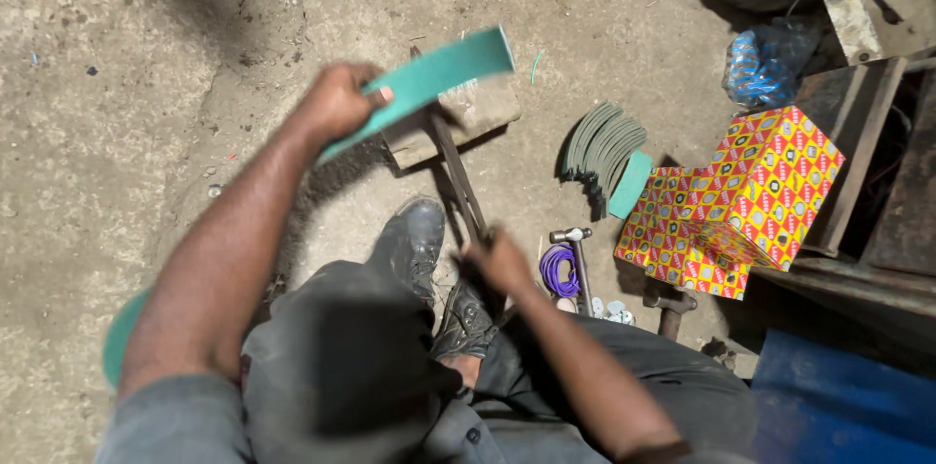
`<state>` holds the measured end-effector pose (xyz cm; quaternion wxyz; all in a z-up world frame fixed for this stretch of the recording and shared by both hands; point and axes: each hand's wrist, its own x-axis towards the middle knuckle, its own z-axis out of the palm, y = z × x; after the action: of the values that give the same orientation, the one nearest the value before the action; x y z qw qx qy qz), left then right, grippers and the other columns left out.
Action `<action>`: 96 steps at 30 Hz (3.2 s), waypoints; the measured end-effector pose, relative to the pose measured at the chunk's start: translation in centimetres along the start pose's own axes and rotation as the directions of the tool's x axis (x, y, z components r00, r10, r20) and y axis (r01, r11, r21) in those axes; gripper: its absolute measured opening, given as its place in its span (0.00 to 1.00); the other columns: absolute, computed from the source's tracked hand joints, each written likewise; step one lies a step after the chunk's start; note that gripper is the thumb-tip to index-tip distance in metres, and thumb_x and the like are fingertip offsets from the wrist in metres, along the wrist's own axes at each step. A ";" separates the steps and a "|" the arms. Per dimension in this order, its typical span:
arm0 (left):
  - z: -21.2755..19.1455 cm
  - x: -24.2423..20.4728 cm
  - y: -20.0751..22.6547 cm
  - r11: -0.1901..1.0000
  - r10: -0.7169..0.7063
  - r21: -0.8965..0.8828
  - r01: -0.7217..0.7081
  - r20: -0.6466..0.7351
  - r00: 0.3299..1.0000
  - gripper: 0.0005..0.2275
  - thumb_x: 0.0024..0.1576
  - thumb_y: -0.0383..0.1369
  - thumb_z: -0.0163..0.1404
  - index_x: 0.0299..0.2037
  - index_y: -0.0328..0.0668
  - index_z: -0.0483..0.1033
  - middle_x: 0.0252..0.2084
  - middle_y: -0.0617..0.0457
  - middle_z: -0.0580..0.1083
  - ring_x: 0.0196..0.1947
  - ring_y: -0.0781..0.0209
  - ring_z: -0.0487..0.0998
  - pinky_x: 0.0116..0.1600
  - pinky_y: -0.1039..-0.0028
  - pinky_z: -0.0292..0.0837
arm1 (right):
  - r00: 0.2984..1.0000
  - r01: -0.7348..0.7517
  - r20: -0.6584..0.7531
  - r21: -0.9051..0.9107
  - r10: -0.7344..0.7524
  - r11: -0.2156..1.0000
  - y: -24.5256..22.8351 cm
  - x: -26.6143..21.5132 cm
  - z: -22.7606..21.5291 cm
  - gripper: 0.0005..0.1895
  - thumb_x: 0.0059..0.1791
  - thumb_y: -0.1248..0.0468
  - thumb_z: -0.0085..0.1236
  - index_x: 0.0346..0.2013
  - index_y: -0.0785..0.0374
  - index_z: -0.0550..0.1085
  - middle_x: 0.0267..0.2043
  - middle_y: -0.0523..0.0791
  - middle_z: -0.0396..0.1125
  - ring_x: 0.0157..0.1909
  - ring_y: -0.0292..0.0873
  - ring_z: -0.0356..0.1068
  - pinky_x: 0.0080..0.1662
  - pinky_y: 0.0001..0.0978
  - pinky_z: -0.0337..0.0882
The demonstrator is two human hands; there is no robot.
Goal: The person sits on the ground and uses large shears to cut a long strip of teal material into smaller curved pieces. The cut pieces are stacked on the floor beside the work area.
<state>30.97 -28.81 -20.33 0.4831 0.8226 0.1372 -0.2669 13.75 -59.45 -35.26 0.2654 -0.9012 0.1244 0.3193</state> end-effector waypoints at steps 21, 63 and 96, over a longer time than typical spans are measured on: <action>6.7 15.5 -2.1 0.919 0.100 0.378 -0.112 0.050 0.994 0.16 0.54 0.35 0.58 0.49 0.31 0.81 0.51 0.32 0.78 0.52 0.40 0.80 0.58 0.58 0.73 | 0.967 0.193 -0.193 0.143 -0.164 0.971 4.6 -8.4 -2.8 0.19 0.56 0.52 0.48 0.57 0.58 0.70 0.44 0.58 0.74 0.49 0.63 0.74 0.48 0.49 0.73; 7.0 12.1 -2.6 0.946 0.106 0.304 -0.111 0.032 0.994 0.18 0.54 0.38 0.60 0.54 0.42 0.81 0.52 0.37 0.79 0.52 0.44 0.80 0.59 0.63 0.72 | 0.988 0.107 -0.107 -0.003 -0.107 0.994 3.1 -3.0 -0.2 0.22 0.58 0.48 0.48 0.48 0.66 0.72 0.45 0.60 0.73 0.51 0.64 0.72 0.51 0.55 0.70; 8.3 12.7 -3.3 0.947 0.159 0.276 -0.163 0.036 0.987 0.17 0.54 0.39 0.57 0.52 0.39 0.80 0.48 0.36 0.79 0.50 0.42 0.80 0.57 0.60 0.72 | 0.893 0.370 -0.309 0.089 -0.328 0.925 5.7 -0.6 0.8 0.18 0.54 0.54 0.53 0.53 0.63 0.75 0.47 0.56 0.73 0.50 0.60 0.72 0.50 0.48 0.72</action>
<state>37.24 -34.76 -33.22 0.3837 0.8888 0.0276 -0.2489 10.64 -63.63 -37.68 0.3625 -0.9238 0.0205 0.1216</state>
